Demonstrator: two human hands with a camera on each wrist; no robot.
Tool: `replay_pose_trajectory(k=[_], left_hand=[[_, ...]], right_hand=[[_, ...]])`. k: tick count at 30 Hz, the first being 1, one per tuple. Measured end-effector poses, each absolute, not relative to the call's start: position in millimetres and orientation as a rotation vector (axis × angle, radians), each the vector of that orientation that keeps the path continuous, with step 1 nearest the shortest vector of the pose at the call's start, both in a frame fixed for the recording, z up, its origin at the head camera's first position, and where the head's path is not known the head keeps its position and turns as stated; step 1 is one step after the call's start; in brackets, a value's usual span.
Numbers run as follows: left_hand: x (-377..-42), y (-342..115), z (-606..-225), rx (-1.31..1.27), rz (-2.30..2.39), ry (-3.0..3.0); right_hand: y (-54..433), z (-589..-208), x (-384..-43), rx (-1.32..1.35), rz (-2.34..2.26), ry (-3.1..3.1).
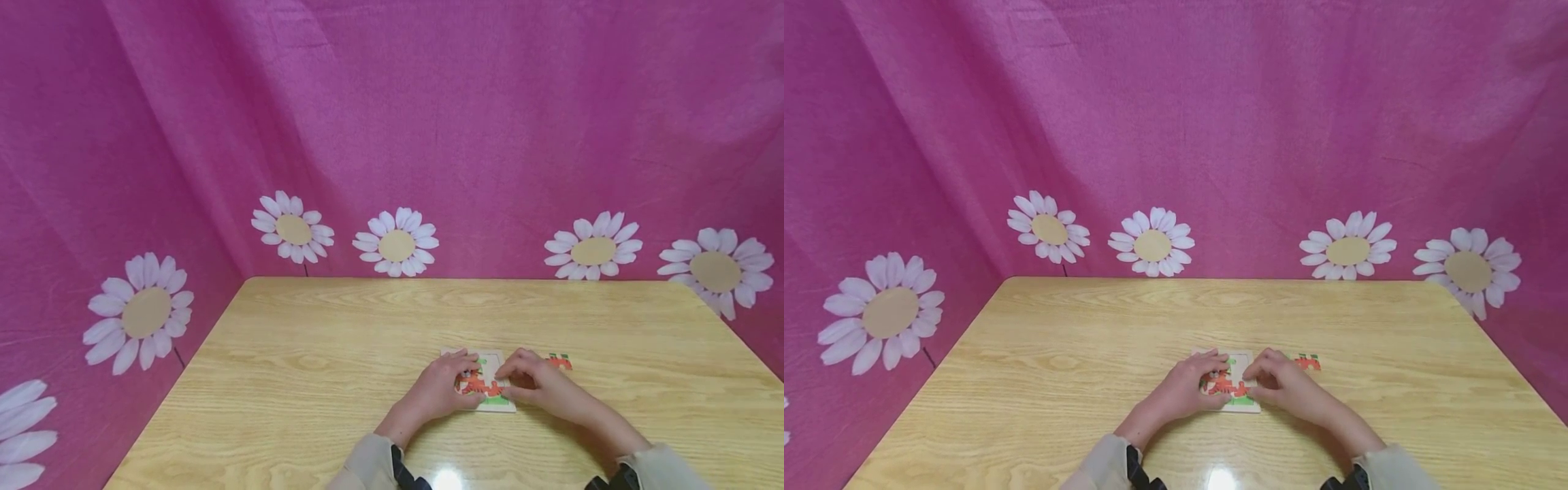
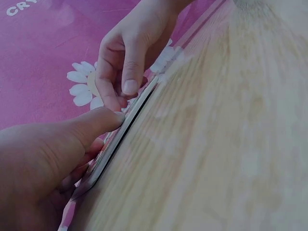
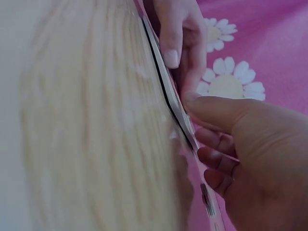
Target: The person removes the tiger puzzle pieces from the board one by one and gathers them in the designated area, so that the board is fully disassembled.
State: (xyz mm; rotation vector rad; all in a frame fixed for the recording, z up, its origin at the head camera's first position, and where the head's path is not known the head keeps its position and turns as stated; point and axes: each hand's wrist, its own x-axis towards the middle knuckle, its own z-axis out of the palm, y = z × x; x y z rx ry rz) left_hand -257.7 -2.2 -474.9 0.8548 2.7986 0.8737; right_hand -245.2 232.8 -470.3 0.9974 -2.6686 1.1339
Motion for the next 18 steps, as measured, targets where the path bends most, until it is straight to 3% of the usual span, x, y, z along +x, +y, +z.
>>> replay_pose_trajectory(k=[18], left_hand=[[-257.8,-1.8,-472.5,0.866,0.878,2.790]], right_hand=[[224.3,-463.3,-242.0,1.046,1.186,-2.790]])
